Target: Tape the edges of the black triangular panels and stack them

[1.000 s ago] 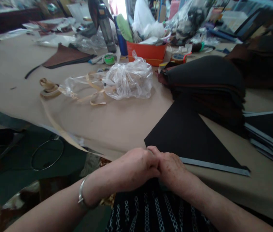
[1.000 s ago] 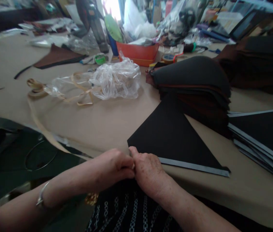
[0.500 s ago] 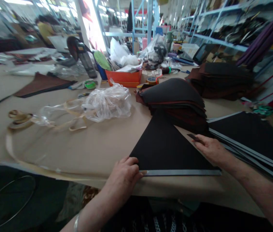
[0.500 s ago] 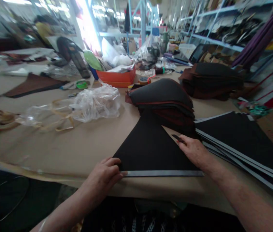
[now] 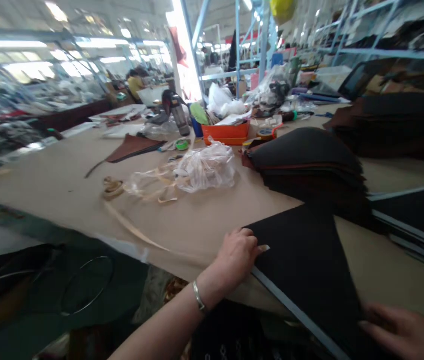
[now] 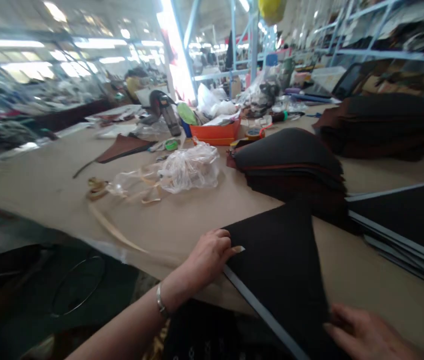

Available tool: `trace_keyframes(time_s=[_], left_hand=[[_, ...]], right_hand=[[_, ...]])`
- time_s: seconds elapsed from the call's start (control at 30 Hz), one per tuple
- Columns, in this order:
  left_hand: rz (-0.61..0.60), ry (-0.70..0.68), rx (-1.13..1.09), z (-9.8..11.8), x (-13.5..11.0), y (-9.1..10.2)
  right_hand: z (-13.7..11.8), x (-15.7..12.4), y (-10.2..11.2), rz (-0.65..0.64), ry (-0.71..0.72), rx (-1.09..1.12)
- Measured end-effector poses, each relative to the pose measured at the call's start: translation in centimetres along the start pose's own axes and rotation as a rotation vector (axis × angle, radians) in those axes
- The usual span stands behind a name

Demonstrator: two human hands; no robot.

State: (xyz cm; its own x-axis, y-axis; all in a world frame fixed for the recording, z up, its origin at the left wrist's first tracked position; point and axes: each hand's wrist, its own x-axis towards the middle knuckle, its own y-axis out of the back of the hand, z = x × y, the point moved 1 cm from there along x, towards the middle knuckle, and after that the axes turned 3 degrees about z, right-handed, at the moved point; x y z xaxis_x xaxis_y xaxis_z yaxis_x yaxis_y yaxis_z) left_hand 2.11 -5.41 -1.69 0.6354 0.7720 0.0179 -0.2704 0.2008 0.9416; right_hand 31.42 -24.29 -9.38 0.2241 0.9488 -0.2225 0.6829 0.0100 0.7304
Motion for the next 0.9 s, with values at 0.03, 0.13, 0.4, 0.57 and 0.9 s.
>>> trace_keyframes(time_s=[0.03,0.13,0.4,0.57,0.9], left_hand=[[0.000,-0.015,-0.013,0.1,0.3,-0.1],[-0.006,-0.073,-0.050,0.4,1.2,-0.4],[-0.157,-0.031,0.005,0.6,0.1,-0.3],[-0.190,-0.034,-0.026,0.0,-1.2,0.0],[-0.322,0.127,-0.491,5.7,-0.6,1.4]], right_hand=[[-1.7,-1.6,-0.9,-0.102,-0.013,0.002],[-4.9,-3.9,-3.5,-0.145,0.018,0.012],[-2.1,-3.8,-7.0,-0.153,0.269,-0.051],[-2.2,-4.5,-4.9,-0.283,0.353,-0.068],[-11.1,2.0,4.0,-0.227,-0.068,0.693]])
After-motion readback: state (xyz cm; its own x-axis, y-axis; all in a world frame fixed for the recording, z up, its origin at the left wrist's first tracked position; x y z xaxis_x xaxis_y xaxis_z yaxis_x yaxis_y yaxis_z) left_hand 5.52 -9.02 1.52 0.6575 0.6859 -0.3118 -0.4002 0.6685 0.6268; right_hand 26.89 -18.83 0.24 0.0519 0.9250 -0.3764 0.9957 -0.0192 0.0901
